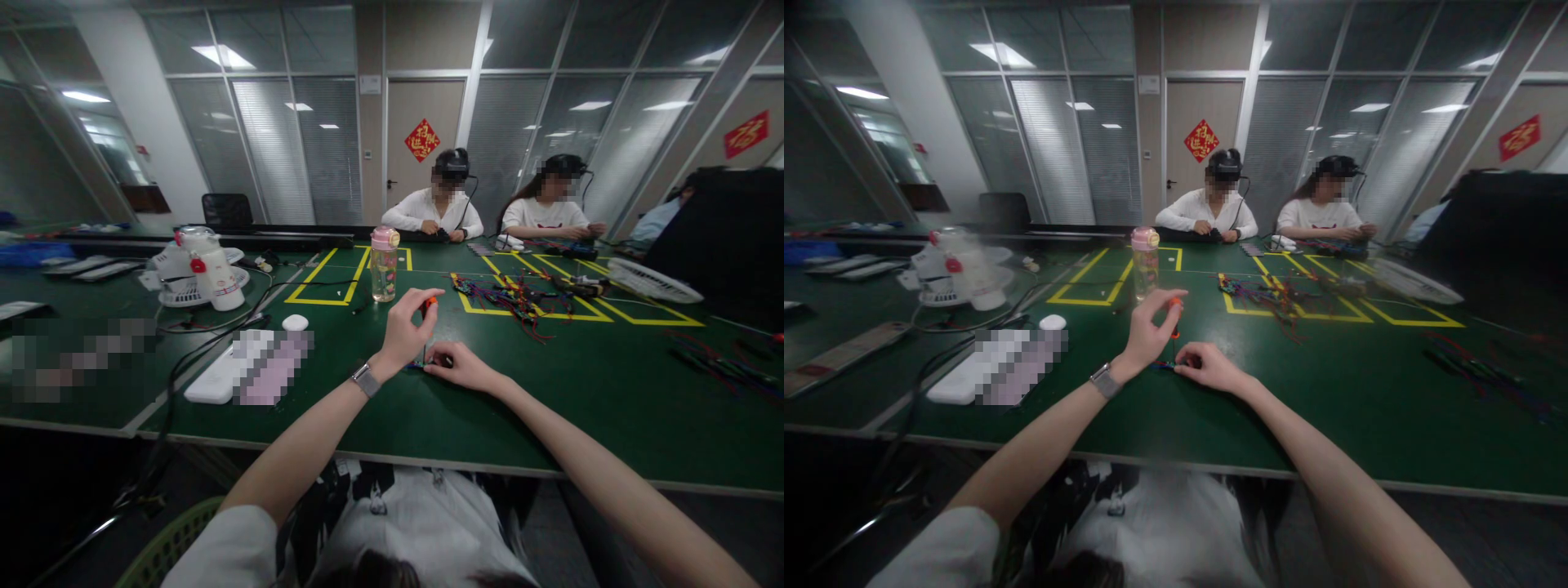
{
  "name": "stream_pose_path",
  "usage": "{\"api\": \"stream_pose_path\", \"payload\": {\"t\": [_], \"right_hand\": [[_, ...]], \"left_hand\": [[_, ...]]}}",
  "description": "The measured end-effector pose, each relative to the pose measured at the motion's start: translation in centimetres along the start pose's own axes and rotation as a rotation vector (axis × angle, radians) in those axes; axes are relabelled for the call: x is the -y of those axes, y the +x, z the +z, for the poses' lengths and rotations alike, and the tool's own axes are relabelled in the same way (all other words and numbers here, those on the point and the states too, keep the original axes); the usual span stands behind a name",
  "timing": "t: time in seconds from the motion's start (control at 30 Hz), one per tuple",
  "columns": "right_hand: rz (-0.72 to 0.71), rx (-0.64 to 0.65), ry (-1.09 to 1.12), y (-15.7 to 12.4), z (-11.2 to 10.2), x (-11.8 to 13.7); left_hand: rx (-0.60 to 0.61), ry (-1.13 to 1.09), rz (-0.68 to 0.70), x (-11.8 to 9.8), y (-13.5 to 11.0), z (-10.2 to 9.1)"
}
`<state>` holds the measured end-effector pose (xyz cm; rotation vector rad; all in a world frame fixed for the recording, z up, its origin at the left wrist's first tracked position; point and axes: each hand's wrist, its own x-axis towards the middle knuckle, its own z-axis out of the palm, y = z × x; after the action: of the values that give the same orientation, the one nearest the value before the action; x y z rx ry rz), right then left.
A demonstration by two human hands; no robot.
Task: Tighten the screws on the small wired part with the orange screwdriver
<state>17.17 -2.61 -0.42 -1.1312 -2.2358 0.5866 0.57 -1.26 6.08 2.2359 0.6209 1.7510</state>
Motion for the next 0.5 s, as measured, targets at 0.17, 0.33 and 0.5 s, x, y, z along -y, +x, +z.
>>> {"api": "stream_pose_path", "payload": {"t": [0.17, 0.33, 0.5], "right_hand": [[0.008, -0.006, 0.002, 0.04, 0.08, -0.23], [-0.033, -0.037, -0.039, 0.05, 0.03, -0.06], [-0.043, -0.053, -0.035, 0.04, 0.15, 0.17]], "left_hand": [[-0.012, 0.049, 0.014, -0.01, -0.12, -0.17], [0.031, -0.038, 0.013, 0.35, -0.17, -0.10], [0.009, 0.006, -0.009, 0.28, -0.04, -0.02]]}}
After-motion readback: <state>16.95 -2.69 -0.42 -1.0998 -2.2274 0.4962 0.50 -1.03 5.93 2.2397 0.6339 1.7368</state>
